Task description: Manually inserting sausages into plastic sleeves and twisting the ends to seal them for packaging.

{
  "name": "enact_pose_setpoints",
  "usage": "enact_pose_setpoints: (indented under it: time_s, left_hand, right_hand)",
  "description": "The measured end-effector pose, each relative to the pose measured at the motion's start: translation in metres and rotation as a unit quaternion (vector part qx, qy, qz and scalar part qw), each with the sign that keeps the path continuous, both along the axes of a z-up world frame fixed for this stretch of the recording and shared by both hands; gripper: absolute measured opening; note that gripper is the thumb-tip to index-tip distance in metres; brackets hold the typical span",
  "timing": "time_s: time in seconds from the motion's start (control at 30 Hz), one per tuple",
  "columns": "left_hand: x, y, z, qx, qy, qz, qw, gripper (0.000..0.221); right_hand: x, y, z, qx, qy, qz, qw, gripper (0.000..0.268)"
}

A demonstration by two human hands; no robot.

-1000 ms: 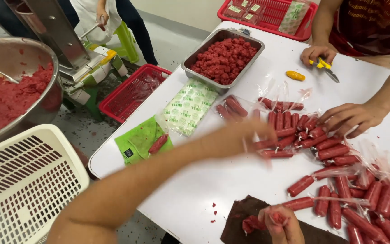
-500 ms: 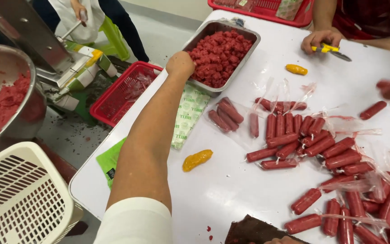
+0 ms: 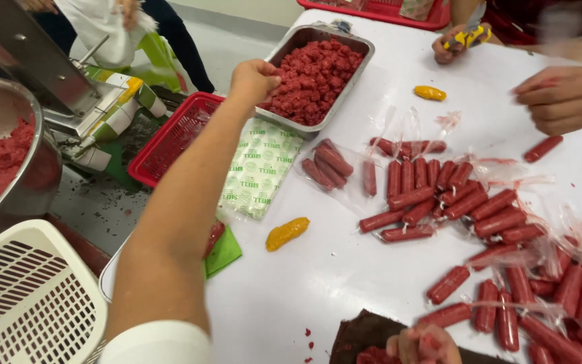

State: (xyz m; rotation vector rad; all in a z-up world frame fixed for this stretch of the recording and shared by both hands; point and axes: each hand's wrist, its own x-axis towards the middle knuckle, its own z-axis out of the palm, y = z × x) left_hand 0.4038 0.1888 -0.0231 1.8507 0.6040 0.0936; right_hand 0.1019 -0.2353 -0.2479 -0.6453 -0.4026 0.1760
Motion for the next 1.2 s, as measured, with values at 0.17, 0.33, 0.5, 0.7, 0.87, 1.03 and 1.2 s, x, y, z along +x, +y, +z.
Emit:
enact_pose_setpoints:
  time_s: [0.17, 0.33, 0.5, 0.7, 0.87, 1.03, 1.2]
  left_hand:
    - [-0.100, -0.049, 0.042, -0.249, -0.068, -0.154, 0.954, 0.027]
    - [-0.199, -0.105, 0.054, -0.357, -0.069, -0.284, 0.887, 0.026]
    - [-0.282, -0.156, 0.073, -0.187, -0.038, -0.322, 0.927, 0.047]
    - [-0.355, -0.186, 0.088, 0.201, -0.320, -0.471, 0.797, 0.013]
    - [-0.378, -0.197, 0.090, 0.241, -0.407, -0.482, 0.738, 0.024]
    - [-0.386, -0.207, 0.095, 0.306, -0.458, -0.435, 0.712, 0.019]
    - [-0.391, -0.209, 0.098, 0.360, -0.455, -0.422, 0.696, 0.012]
  right_hand:
    - [-0.016, 0.020, 0.051, -0.101, -0.052, -0.074, 0.991, 0.041]
    - [-0.019, 0.037, 0.110, -0.147, -0.017, -0.052, 0.988, 0.022]
    - [-0.028, 0.042, 0.122, -0.178, -0.074, -0.034, 0.981, 0.035]
    - [-0.056, 0.032, 0.145, -0.259, -0.114, -0.057, 0.957, 0.041]
    - [-0.075, 0.022, 0.156, -0.290, -0.119, -0.079, 0.946, 0.040]
    - [-0.086, 0.017, 0.155, -0.327, -0.146, -0.085, 0.930, 0.039]
    - [-0.089, 0.018, 0.151, -0.310, -0.163, -0.091, 0.932, 0.038]
